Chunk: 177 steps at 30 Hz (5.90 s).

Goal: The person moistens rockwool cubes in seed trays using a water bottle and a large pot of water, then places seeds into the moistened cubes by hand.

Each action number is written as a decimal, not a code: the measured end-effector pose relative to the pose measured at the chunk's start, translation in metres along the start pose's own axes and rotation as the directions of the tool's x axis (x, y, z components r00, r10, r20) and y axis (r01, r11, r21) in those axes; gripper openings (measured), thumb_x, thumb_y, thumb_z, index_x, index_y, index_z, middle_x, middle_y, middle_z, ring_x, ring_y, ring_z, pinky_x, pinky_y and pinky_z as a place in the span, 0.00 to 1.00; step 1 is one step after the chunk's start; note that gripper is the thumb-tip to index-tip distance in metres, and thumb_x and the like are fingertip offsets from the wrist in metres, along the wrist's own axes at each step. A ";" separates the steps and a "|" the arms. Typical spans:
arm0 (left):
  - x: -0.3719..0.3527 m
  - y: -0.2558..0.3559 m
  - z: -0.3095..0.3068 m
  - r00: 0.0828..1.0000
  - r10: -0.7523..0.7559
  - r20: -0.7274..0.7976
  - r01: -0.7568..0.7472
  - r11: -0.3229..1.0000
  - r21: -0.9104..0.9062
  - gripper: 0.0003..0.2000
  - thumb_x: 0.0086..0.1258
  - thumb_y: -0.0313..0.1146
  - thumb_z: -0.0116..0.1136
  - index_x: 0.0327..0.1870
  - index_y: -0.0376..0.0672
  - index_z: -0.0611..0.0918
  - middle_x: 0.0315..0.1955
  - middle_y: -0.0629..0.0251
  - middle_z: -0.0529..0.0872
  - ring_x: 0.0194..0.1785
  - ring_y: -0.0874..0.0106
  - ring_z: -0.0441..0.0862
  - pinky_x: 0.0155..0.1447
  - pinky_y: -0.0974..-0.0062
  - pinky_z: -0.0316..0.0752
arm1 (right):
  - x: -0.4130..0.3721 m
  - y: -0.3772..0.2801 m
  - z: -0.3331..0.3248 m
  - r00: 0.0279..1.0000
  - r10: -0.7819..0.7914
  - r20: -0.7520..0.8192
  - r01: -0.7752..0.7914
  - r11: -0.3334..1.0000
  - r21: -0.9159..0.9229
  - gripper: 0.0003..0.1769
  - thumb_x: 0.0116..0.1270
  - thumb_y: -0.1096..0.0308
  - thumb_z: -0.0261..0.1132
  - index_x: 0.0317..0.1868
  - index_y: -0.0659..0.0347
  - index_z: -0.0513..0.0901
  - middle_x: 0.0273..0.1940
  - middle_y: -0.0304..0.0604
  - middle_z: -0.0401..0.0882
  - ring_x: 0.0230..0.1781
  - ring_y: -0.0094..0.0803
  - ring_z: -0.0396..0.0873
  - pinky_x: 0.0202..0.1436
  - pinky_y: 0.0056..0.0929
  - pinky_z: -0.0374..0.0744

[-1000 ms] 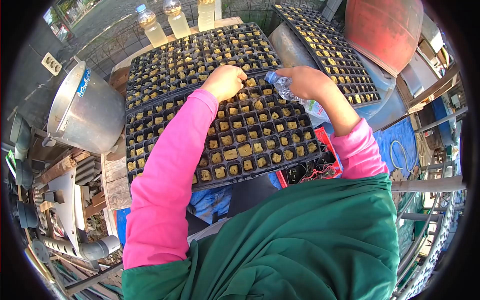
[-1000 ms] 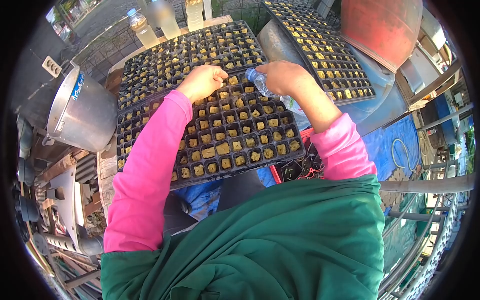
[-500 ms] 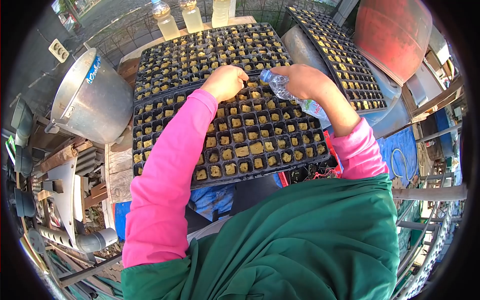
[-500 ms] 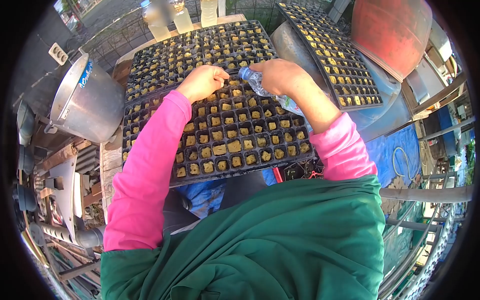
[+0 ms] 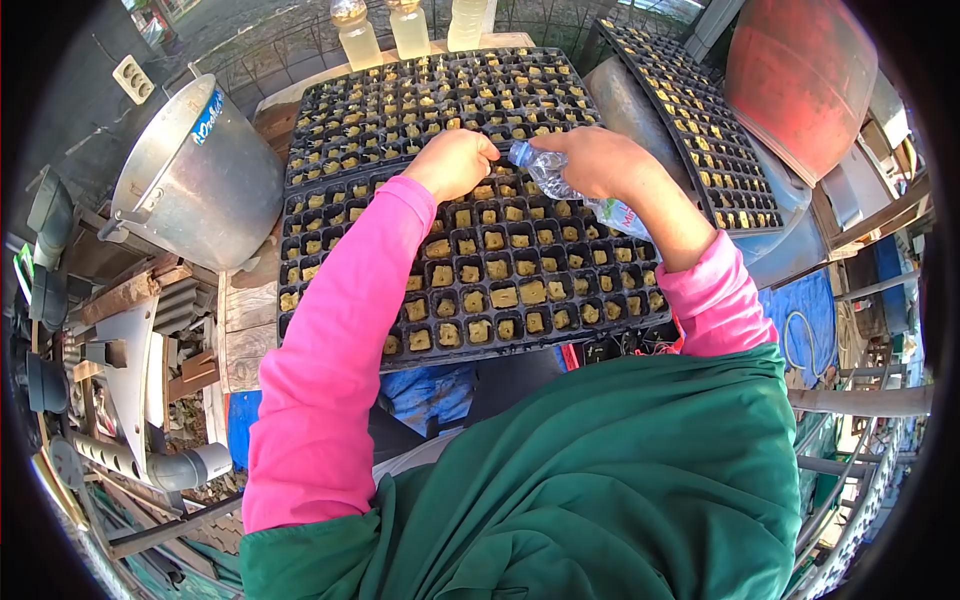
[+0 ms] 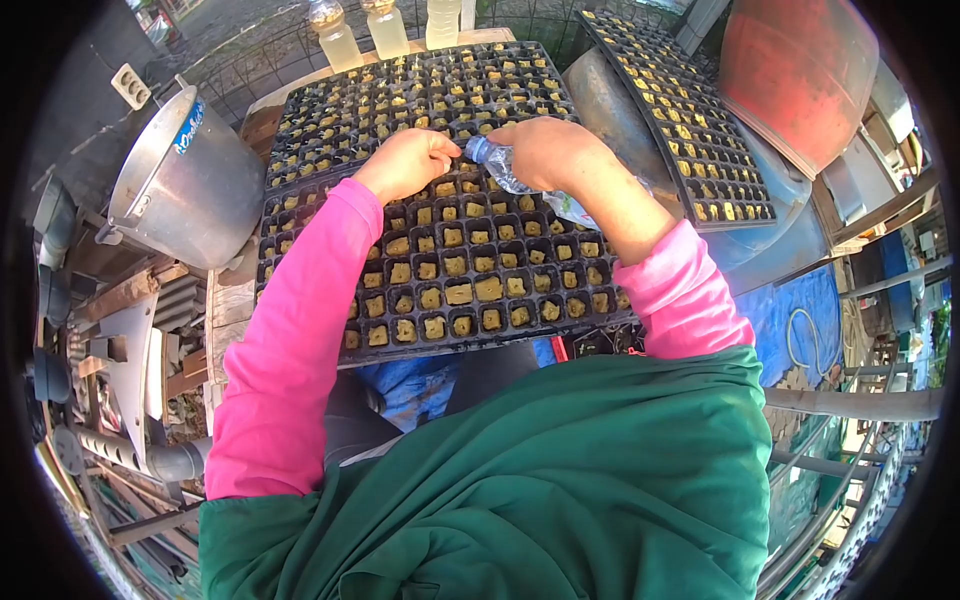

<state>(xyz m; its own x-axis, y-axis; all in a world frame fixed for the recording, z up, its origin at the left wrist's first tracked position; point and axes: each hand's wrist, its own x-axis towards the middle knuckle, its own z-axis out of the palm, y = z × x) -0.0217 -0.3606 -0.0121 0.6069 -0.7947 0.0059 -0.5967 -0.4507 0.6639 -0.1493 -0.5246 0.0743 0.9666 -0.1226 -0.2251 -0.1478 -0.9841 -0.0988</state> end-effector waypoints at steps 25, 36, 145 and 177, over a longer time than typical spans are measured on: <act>-0.030 -0.023 -0.022 0.996 -0.068 -0.062 0.067 0.997 -0.031 0.10 0.67 0.27 0.59 0.48 0.38 0.85 0.37 0.58 0.89 0.42 0.67 0.86 0.50 0.73 0.77 | 0.017 -0.047 -0.003 0.996 -0.088 0.028 0.088 0.996 -0.020 0.34 0.57 0.75 0.55 0.66 0.40 0.76 0.53 0.52 0.82 0.53 0.50 0.80 0.57 0.40 0.77; -0.050 -0.034 -0.033 0.994 -0.052 -0.095 0.050 0.998 -0.029 0.11 0.65 0.25 0.56 0.46 0.36 0.86 0.40 0.53 0.88 0.46 0.62 0.86 0.53 0.70 0.78 | 0.023 -0.070 0.000 0.993 -0.117 0.027 0.119 0.988 -0.095 0.31 0.61 0.74 0.56 0.66 0.39 0.76 0.53 0.48 0.83 0.53 0.46 0.82 0.57 0.40 0.78; -0.109 -0.072 -0.069 0.970 -0.193 0.148 0.235 0.902 -0.361 0.10 0.69 0.24 0.56 0.49 0.34 0.82 0.36 0.65 0.85 0.36 0.76 0.81 0.43 0.78 0.81 | 0.011 -0.158 0.010 0.977 -0.173 0.124 0.197 0.953 -0.229 0.23 0.65 0.67 0.57 0.59 0.33 0.80 0.52 0.37 0.84 0.52 0.40 0.83 0.53 0.40 0.81; -0.048 0.014 0.001 0.974 -0.138 0.179 0.182 0.949 -0.259 0.13 0.70 0.24 0.56 0.55 0.35 0.81 0.42 0.65 0.85 0.41 0.77 0.81 0.48 0.77 0.78 | -0.034 -0.045 0.016 0.996 0.053 0.068 -0.036 0.974 -0.222 0.24 0.64 0.68 0.58 0.60 0.35 0.80 0.55 0.38 0.83 0.54 0.40 0.83 0.55 0.40 0.81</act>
<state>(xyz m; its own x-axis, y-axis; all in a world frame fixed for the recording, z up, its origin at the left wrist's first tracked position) -0.0595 -0.3295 -0.0038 0.5794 -0.7848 -0.2199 -0.3195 -0.4669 0.8246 -0.1791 -0.4740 0.0707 0.9409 -0.1654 -0.2956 -0.1327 -0.9829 0.1276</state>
